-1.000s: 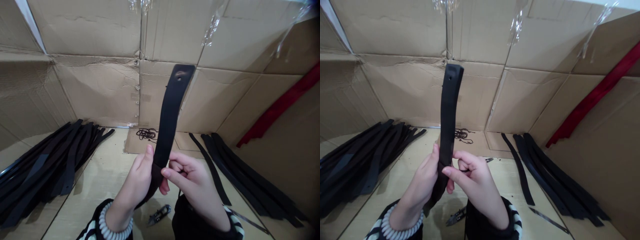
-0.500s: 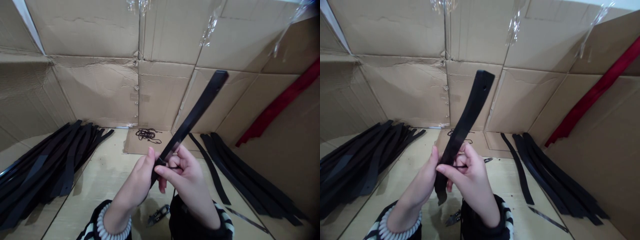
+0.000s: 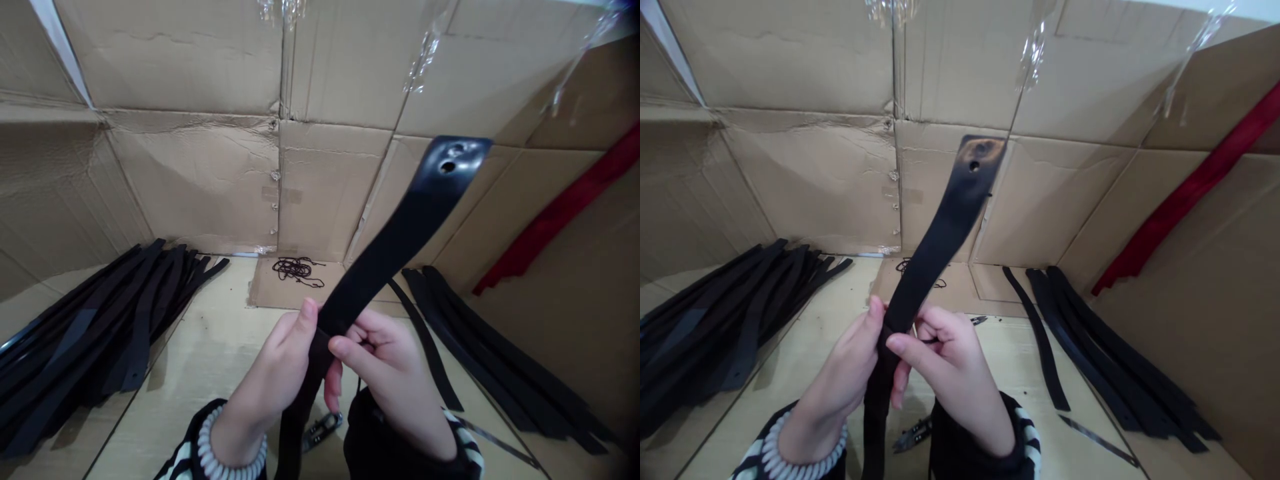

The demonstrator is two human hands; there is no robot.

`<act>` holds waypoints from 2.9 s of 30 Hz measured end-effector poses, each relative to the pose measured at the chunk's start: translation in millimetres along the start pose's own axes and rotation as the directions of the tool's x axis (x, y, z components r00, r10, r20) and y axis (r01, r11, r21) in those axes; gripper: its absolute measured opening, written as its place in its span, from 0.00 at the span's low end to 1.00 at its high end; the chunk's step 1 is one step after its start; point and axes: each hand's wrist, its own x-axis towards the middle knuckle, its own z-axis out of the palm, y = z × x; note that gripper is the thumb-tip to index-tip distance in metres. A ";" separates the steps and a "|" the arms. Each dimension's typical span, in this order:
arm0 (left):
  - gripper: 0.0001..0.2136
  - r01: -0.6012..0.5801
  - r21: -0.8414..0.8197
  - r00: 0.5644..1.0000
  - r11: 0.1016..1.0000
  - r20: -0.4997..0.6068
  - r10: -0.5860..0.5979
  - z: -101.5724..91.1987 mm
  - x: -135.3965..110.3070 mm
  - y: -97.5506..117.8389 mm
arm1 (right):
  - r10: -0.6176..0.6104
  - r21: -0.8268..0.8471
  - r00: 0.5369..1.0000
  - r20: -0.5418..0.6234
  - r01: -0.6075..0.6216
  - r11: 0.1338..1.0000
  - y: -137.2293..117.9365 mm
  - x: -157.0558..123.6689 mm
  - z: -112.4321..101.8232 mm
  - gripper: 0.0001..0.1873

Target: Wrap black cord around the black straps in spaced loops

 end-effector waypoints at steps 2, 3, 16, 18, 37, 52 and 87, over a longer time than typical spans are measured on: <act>0.32 0.013 -0.056 0.996 0.998 0.085 -0.008 -1.8 1.1 -0.5 | 0.003 0.067 0.999 0.048 -0.007 0.998 0.7 -2.1 -0.9 0.03; 0.33 0.014 -0.073 0.991 0.997 0.131 -0.004 -1.9 1.8 0.0 | 0.008 0.114 0.998 0.059 -0.015 0.993 0.9 -2.5 -0.7 0.03; 0.27 -0.177 0.251 0.984 0.952 0.052 0.169 2.3 0.5 7.8 | -0.084 -0.105 0.911 -0.405 0.045 0.993 6.7 5.0 7.0 0.15; 0.23 -0.223 0.260 0.974 0.940 0.089 0.206 0.3 -0.1 9.0 | -0.152 -0.173 0.890 -0.431 0.085 0.981 5.9 6.4 6.7 0.11; 0.16 -0.428 0.488 0.893 0.761 0.096 0.440 -2.5 -6.4 12.4 | -0.274 -0.081 0.901 -0.335 0.262 0.962 15.0 2.5 -15.3 0.15; 0.11 -0.192 0.335 0.978 0.922 0.143 0.152 -4.2 0.6 15.8 | -0.366 -0.455 0.815 -0.449 0.144 0.879 5.3 1.7 -8.6 0.06; 0.21 -0.099 0.094 0.988 0.991 -0.108 0.109 5.9 4.8 9.7 | -0.065 -0.123 0.985 -0.161 0.046 0.991 5.0 4.5 -0.9 0.17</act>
